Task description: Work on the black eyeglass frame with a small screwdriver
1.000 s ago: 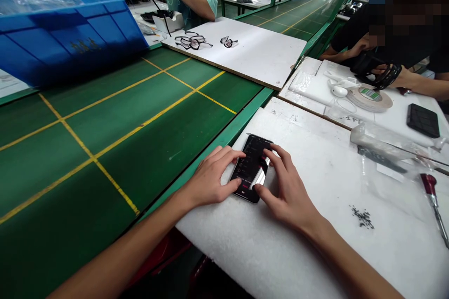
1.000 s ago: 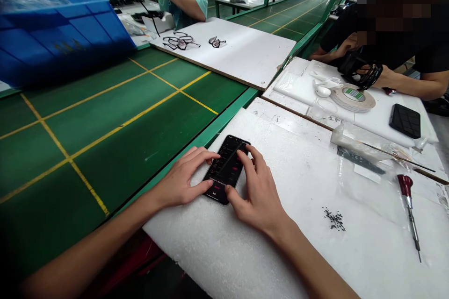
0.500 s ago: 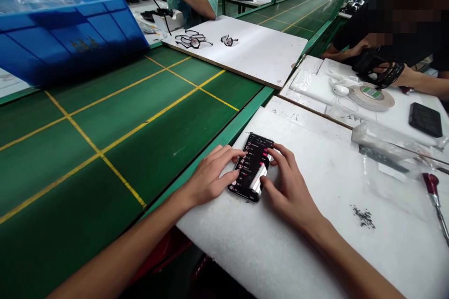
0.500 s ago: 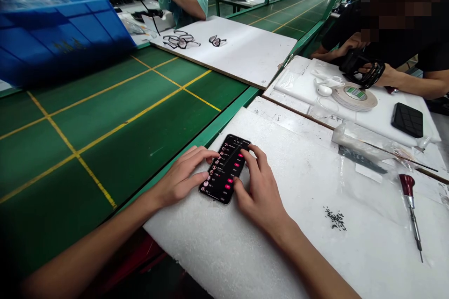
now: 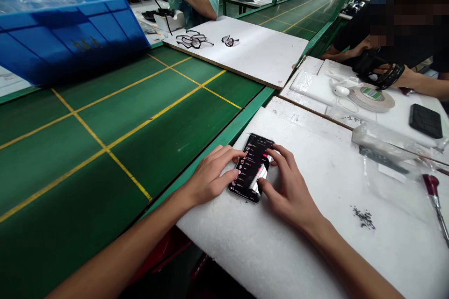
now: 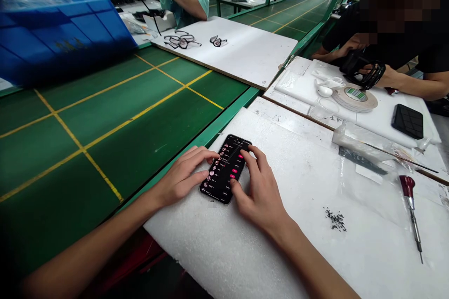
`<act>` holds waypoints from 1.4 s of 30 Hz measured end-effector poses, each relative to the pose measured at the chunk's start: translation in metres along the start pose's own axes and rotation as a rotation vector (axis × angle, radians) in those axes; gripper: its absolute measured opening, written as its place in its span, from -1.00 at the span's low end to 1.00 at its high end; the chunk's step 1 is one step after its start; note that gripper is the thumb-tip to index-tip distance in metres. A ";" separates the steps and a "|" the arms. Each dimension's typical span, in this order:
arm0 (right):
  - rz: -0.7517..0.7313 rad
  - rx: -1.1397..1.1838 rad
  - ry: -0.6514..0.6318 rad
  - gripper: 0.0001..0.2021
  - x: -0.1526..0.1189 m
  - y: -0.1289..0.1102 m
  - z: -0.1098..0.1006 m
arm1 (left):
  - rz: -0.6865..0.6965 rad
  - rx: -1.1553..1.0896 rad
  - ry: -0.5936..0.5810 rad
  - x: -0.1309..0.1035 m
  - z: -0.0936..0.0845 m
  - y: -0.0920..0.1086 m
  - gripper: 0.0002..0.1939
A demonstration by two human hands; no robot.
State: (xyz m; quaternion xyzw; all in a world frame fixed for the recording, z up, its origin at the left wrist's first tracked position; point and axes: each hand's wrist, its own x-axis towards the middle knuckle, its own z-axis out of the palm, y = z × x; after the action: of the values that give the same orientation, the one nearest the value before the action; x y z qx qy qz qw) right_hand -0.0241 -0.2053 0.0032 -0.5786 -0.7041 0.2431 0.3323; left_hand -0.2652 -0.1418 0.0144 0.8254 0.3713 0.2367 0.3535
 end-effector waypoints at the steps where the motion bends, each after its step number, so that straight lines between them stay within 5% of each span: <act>1: -0.001 0.000 -0.004 -0.36 0.000 0.000 0.000 | 0.001 0.004 -0.003 0.000 0.000 0.000 -0.66; 6: -0.042 -0.009 -0.028 -0.24 -0.001 0.002 0.001 | 0.011 0.026 0.003 -0.001 0.002 -0.001 -0.61; 13: -0.011 0.016 -0.017 -0.37 -0.001 0.001 0.000 | 0.028 0.089 -0.009 -0.001 0.003 -0.001 -0.55; 31: -0.092 -0.155 -0.056 -0.21 -0.002 0.000 0.000 | 0.020 0.051 -0.017 0.000 0.001 0.001 -0.57; 42: -0.068 -0.121 -0.060 -0.30 -0.001 0.001 -0.001 | 0.035 0.091 -0.027 0.001 0.001 0.001 -0.54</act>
State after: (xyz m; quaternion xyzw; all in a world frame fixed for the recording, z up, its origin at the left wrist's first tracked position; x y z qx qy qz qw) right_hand -0.0225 -0.2065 0.0025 -0.5658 -0.7464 0.2058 0.2836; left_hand -0.2632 -0.1425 0.0146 0.8499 0.3625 0.2147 0.3165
